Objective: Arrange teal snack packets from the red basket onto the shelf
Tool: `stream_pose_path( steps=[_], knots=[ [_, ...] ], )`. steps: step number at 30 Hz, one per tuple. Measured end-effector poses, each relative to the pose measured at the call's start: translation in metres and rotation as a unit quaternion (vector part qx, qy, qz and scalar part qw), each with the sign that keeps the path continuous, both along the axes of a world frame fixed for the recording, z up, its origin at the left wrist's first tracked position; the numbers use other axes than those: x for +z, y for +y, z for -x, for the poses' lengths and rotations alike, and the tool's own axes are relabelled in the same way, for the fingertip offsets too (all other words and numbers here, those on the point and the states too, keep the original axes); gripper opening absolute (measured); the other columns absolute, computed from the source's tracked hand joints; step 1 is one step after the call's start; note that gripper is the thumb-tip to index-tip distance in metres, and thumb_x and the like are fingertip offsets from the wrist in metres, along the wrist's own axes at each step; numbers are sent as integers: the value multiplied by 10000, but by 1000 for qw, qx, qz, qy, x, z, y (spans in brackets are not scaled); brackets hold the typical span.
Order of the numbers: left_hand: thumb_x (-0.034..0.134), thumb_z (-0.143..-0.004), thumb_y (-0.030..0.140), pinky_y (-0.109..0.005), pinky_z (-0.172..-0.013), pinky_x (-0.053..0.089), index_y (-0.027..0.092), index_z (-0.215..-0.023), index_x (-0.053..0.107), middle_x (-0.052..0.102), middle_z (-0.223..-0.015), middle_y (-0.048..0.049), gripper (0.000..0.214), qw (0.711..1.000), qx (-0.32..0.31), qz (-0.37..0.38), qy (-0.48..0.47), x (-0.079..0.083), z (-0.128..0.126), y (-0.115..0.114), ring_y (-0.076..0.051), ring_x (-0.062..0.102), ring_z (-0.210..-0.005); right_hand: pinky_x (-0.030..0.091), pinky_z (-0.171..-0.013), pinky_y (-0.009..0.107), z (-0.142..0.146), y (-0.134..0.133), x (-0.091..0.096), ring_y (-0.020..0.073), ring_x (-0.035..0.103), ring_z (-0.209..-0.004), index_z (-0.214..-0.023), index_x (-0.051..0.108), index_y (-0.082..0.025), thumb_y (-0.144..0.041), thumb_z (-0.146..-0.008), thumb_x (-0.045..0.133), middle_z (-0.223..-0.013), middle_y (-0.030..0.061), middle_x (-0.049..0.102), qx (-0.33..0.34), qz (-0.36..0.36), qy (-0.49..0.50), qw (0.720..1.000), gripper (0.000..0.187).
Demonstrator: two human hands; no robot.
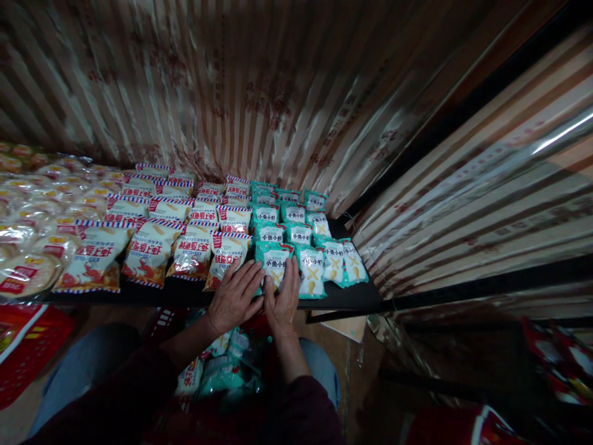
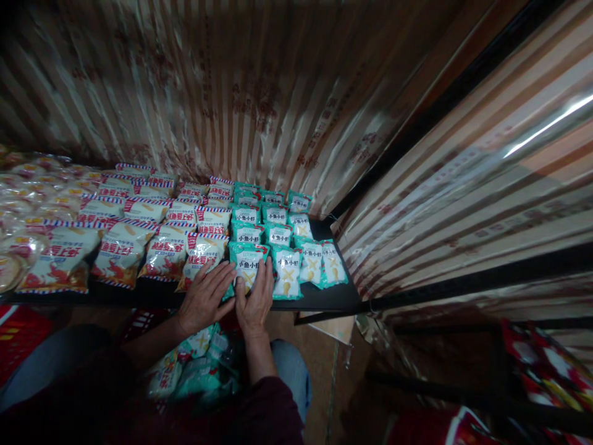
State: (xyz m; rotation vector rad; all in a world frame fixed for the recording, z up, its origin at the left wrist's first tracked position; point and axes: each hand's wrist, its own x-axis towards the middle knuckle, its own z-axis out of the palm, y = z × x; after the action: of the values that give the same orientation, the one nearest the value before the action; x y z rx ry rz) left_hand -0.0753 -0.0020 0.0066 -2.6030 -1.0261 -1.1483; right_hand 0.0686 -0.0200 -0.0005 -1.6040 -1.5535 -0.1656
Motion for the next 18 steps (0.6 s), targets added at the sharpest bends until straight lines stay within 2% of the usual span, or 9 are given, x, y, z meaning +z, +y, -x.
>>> stream_pose_path(
  steps=[5, 13, 18],
  knots=[
    [535, -864, 287, -475, -1124, 276, 117, -1242, 543, 533, -1346, -139, 415, 1000, 14, 6, 3, 0, -1, 1, -255, 457, -1278, 363, -1049, 527, 1, 2, 1, 275, 318, -1374, -1448, 263, -148, -399, -942, 407, -1464, 208, 346, 9, 15, 8, 1000, 582],
    [544, -853, 297, -492, -1127, 265, 114, -1305, 495, 515, -1365, -138, 491, 1000, 9, 1, 0, 0, 0, 0, -267, 427, -1302, 374, -1050, 508, 1, 1, 1, 265, 346, -1360, -1442, 268, -119, -385, -936, 424, -1448, 218, 370, 6, 0, 9, 1000, 593],
    [545, -855, 302, -496, -1124, 265, 128, -1306, 499, 512, -1368, -134, 485, 1000, 8, 1, 6, 0, -1, -1, -269, 439, -1292, 394, -1041, 477, 1, 5, -2, 253, 364, -1350, -1445, 272, -138, -384, -950, 387, -1429, 196, 407, 8, 18, 4, 1000, 564]
  ],
)
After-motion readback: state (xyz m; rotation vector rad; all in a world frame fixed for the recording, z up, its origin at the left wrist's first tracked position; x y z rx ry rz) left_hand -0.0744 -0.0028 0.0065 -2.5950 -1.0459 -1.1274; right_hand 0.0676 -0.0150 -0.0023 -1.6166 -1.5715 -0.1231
